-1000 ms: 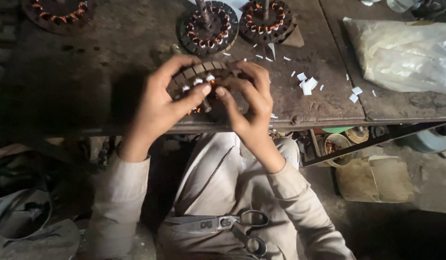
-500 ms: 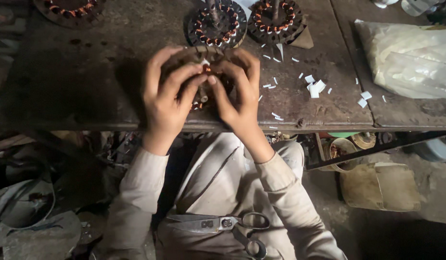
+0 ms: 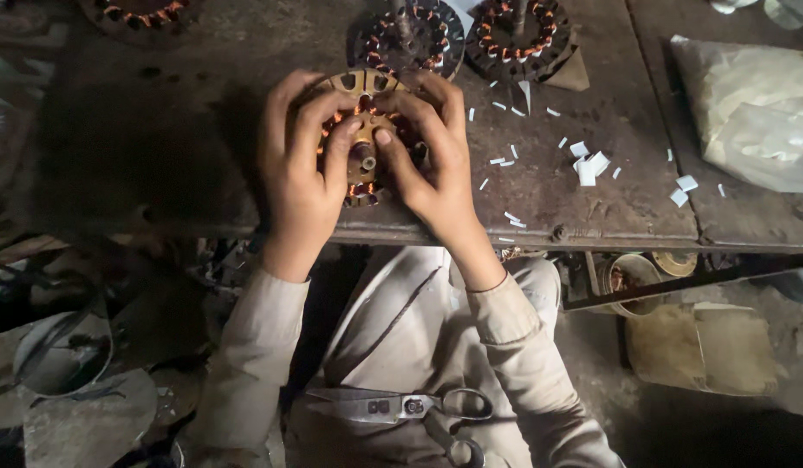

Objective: The person cuts small white paper pieces with scissors and inserts them into the slots of a circular copper-wound stator core. They repeat this process for multiple cores, placing finished units on the table.

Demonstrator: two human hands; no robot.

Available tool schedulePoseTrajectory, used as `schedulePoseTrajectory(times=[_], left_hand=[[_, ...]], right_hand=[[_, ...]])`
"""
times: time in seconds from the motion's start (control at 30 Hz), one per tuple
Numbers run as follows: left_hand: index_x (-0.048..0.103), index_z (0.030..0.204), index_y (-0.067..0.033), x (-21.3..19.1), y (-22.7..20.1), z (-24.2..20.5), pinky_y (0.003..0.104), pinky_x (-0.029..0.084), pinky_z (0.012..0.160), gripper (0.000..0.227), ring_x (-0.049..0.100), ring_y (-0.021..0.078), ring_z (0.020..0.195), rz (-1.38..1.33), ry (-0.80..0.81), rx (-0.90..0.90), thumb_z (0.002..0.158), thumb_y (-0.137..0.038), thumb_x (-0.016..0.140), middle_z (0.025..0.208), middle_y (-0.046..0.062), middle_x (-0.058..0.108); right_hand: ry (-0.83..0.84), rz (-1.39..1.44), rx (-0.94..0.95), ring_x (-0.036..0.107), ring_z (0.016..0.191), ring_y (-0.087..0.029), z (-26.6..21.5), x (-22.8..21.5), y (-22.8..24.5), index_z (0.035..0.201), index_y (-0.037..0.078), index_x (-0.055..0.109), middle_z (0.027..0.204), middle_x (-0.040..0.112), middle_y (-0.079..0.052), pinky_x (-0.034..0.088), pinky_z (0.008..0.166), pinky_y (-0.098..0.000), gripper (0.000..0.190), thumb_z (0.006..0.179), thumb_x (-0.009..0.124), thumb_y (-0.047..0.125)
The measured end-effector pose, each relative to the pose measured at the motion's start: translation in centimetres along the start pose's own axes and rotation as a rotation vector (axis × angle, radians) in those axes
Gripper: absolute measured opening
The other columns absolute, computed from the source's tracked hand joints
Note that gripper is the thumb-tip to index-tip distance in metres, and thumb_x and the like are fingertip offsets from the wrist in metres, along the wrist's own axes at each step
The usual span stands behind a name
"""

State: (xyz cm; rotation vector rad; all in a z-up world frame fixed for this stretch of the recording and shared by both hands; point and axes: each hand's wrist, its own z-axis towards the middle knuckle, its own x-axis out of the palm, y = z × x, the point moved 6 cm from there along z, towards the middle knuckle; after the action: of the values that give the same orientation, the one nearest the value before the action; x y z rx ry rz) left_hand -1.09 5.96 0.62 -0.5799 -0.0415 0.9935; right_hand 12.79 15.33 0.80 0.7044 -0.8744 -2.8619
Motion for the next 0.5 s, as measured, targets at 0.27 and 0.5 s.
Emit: schedulePoseTrajectory(times=[0.27, 0.5], left_hand=[[0.064, 0.127, -0.0064, 0.4, 0.3, -0.4, 0.041, 0.049, 0.107, 0.019, 0.059, 0.0314, 0.123, 0.047, -0.007, -0.012, 0.109, -0.007, 0.070, 0.134, 0.014, 0.056], [0.065, 0.128, -0.0057, 0.4, 0.4, -0.3, 0.041, 0.049, 0.109, 0.018, 0.058, 0.0318, 0.127, 0.035, -0.005, 0.003, 0.111, -0.007, 0.070, 0.141, 0.014, 0.055]], right_hand=[[-0.021, -0.080, -0.073, 0.057, 0.133, -0.036, -0.5, 0.1, 0.6, 0.133, 0.006, 0.065, 0.147, 0.048, -0.020, 0.051, 0.113, -0.0389, 0.035, 0.099, 0.074, 0.002], [-0.006, -0.105, -0.108, 0.061, 0.130, -0.036, -0.5, 0.1, 0.9, 0.133, 0.007, 0.065, 0.146, 0.047, -0.021, 0.054, 0.106, -0.0366, 0.037, 0.098, 0.075, 0.001]])
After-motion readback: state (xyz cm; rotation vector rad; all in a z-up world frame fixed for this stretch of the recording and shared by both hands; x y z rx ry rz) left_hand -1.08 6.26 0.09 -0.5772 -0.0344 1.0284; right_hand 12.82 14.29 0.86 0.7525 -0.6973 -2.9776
